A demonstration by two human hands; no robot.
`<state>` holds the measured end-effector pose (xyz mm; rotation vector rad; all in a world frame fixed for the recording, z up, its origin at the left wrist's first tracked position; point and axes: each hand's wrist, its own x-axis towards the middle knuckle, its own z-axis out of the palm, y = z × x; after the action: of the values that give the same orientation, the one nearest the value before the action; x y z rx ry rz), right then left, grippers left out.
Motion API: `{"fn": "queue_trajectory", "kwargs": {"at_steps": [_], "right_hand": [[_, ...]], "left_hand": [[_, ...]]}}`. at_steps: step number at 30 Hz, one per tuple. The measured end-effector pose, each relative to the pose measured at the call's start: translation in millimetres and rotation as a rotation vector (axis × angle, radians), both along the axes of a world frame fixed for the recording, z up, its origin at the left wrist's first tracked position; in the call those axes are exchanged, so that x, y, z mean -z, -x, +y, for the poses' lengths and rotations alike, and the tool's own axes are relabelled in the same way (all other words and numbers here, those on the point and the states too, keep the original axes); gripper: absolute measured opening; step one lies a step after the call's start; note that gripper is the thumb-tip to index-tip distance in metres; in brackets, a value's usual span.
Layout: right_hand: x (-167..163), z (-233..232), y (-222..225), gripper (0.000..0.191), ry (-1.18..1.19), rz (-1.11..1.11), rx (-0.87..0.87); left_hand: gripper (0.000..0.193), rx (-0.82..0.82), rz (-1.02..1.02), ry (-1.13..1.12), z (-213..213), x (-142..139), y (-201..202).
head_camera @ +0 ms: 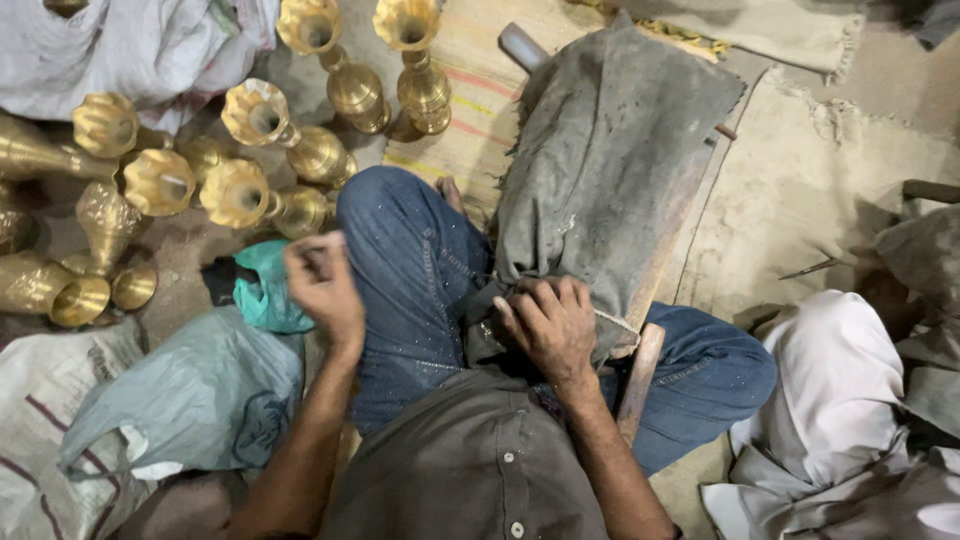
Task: The person sits cross-legged on the floor holding an engraved brass vase against a sandbag support and drives a punch along its surface with a wooden mallet, working the decorative pattern. They briefly lift and reposition the vase, then resume hammering the punch around the design.
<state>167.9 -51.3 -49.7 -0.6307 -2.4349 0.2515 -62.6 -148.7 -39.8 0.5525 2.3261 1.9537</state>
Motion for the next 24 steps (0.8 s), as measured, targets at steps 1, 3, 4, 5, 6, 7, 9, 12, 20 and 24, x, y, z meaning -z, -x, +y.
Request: {"fn": "queue_trajectory", "kwargs": {"at_steps": [1, 3, 4, 5, 6, 7, 9, 12, 20, 24], "right_hand": [[-2, 0, 1, 0.020, -0.005, -0.004, 0.003], [-6, 0, 3, 0.020, -0.002, -0.008, -0.006], [-8, 0, 4, 0.019, 0.000, -0.006, -0.011], [-11, 0, 5, 0.019, -0.001, -0.002, -0.014], [-13, 0, 6, 0.020, -0.005, 0.001, -0.021], [-16, 0, 7, 0.020, -0.010, 0.002, -0.022], [-22, 0, 9, 0.020, 0.001, 0.000, -0.019], [-28, 0, 11, 0.021, 0.002, 0.006, -0.025], [-17, 0, -6, 0.021, 0.332, 0.096, -0.110], [-14, -23, -33, 0.046, 1.315, 0.529, -0.037]], "left_hand": [[0.023, 0.091, -0.008, -0.022, 11, -4, -2], [0.024, 0.222, 0.024, 0.037, 37, -15, 5], [0.025, 0.268, 0.067, 0.112, 56, -20, 15], [0.036, 0.274, 0.218, 0.108, 76, -24, 24], [0.047, 0.283, 0.368, 0.102, 97, -28, 34], [0.061, 0.275, 0.453, 0.140, 118, -31, 45], [0.072, 0.305, 0.433, 0.206, 152, -33, 57], [0.058, 0.378, 0.226, 0.284, 185, -33, 66], [0.029, 0.689, 0.609, 0.051, 128, -30, 23], [0.026, 0.962, 1.029, -0.079, 50, -51, -12]]}}
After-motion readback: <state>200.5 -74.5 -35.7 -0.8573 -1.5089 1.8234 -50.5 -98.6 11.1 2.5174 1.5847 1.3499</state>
